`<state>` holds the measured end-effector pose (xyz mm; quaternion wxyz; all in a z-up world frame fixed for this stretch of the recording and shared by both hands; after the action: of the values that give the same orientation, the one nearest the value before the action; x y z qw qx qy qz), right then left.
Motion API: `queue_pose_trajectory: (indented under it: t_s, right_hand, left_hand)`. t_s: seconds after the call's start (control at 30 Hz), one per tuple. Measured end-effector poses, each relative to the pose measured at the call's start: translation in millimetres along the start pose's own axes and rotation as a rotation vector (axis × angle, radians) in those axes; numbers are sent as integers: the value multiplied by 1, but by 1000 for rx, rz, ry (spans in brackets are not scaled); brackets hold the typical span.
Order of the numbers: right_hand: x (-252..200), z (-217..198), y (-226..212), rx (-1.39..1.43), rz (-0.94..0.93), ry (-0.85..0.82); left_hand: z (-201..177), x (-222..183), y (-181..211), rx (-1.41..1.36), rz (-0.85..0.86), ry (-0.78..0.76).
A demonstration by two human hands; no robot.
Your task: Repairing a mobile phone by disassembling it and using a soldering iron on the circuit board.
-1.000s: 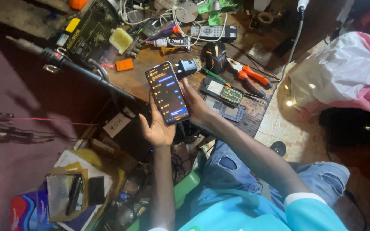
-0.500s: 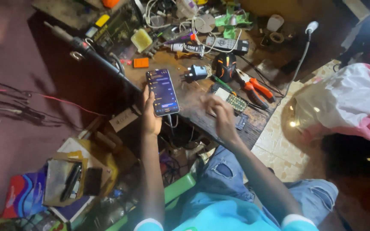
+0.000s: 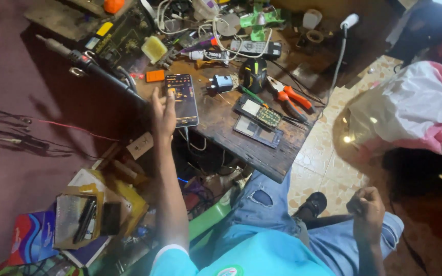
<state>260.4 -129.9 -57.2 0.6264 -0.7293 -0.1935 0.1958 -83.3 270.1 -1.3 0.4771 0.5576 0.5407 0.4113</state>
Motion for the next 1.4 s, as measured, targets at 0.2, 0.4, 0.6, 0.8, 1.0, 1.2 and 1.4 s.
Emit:
queue_pose_trajectory:
  t_s: [0.2, 0.4, 0.6, 0.8, 1.0, 1.2, 1.4]
  right_hand:
    - [-3, 28, -6, 72, -23, -158]
    - [-17, 113, -47, -21, -288, -462]
    - [-31, 146, -49, 51, -216, -578]
    - [-31, 144, -34, 53, -120, -618]
    - [-29, 140, -32, 72, -67, -574]
    - [-32, 140, -40, 37, -127, -579]
    - [-31, 134, -36, 37, -103, -570]
  left_hand:
    - [9, -7, 34, 468, 115, -1]
    - [13, 12, 33, 682, 24, -123]
    - [13, 17, 45, 819, -19, -320]
    - [11, 23, 42, 731, -14, -346]
    - [11, 24, 41, 748, -20, -332]
    - [5, 5, 50, 622, 11, -310]
    - [-17, -28, 32, 474, 164, -120]
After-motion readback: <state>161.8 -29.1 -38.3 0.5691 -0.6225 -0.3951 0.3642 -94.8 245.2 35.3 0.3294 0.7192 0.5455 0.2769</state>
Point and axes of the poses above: each hand's wrist, its own x-axis towards the middle knuckle, its own z-axis out of the palm, y = z × x, the point moved 9 cm from there along x, towards the middle knuckle, and after that the axes turned 2 degrees about y, right-handed, at the moved point
